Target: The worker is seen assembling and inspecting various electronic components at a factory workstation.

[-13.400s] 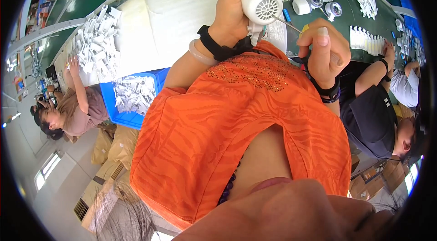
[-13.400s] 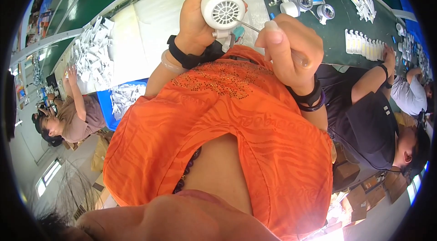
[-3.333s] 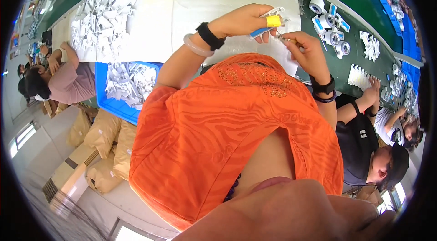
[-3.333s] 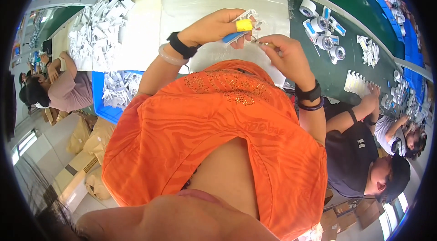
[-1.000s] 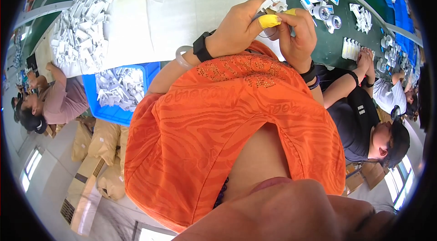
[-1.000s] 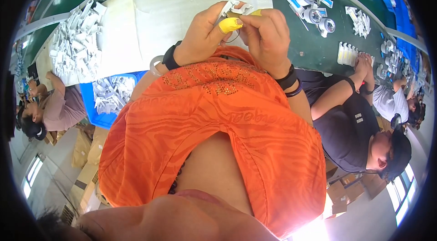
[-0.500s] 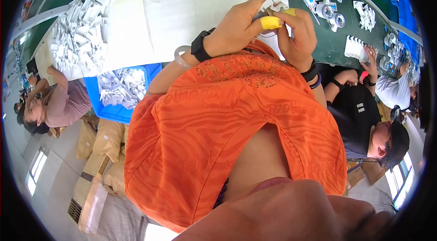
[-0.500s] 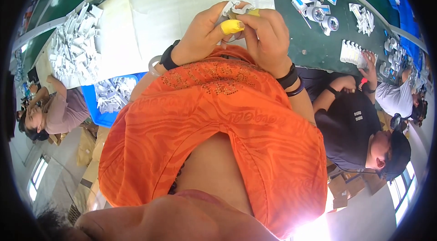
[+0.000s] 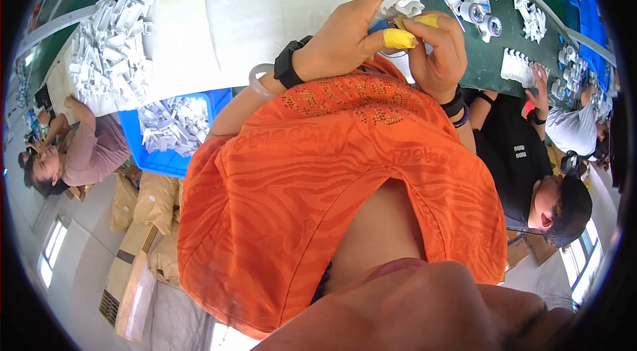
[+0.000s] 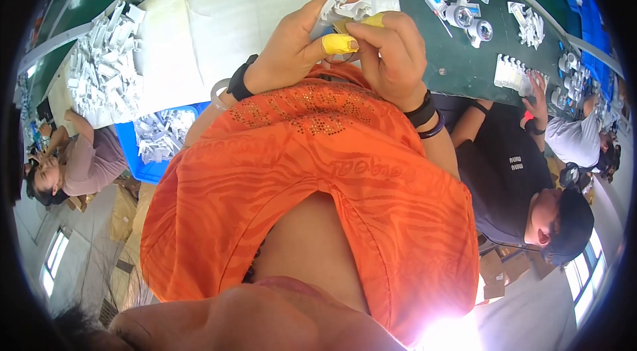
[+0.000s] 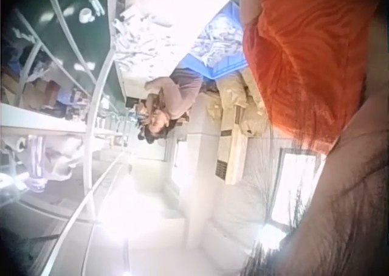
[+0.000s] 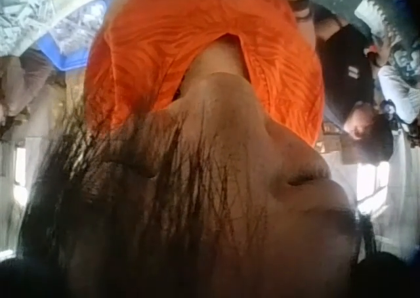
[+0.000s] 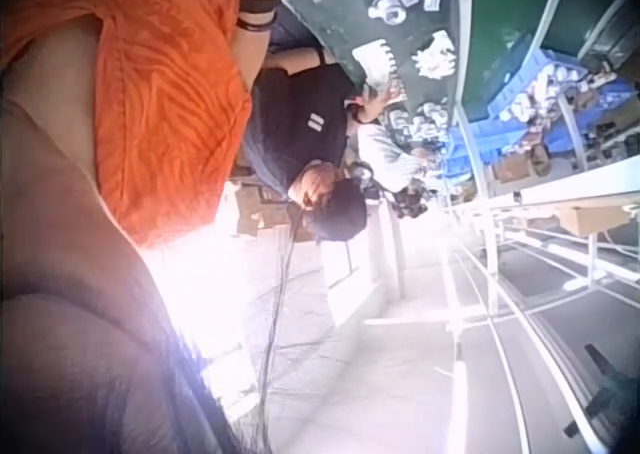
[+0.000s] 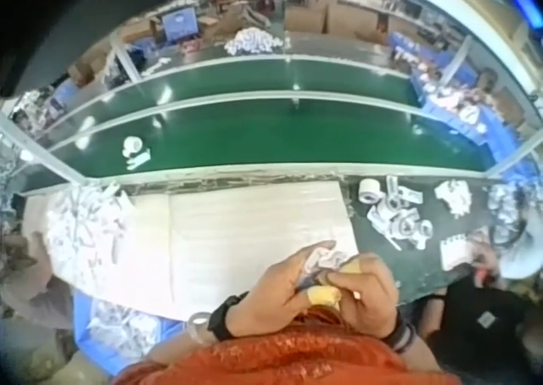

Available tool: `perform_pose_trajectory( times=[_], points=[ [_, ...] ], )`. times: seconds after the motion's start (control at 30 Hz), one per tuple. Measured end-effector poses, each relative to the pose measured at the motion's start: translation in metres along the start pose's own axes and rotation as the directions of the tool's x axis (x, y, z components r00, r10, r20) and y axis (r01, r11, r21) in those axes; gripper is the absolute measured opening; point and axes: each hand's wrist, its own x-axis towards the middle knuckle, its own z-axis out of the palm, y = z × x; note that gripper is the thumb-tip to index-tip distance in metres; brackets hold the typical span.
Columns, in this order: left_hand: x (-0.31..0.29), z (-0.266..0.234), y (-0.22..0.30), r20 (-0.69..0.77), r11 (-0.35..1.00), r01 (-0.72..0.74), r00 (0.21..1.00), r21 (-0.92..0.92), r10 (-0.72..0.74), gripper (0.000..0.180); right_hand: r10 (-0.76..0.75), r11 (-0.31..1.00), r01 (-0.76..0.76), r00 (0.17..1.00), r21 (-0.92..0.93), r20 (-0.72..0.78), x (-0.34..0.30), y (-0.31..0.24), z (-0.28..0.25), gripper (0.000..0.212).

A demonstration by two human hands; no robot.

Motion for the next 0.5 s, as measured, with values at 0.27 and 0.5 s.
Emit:
perform_pose_trajectory(
  times=[0.27, 0.5],
  points=[
    [-0.0024, -0.002, 0.0034, 0.007, 0.997, -0.044, 0.999, 0.069, 0.044, 0.049, -0.009, 1.0, 0.009, 1.0, 0.009, 0.002, 0.0001, -0.0028, 0.0003, 0.03],
    [-0.0032, -0.0004, 0.0083, 0.001, 0.999, 0.014, 1.0, 0.051, -0.014, 0.047, -0.03, 1.0, 0.03, 0.999, -0.006, 0.014, -0.0008, 0.0, 0.0006, 0.032]
  ],
)
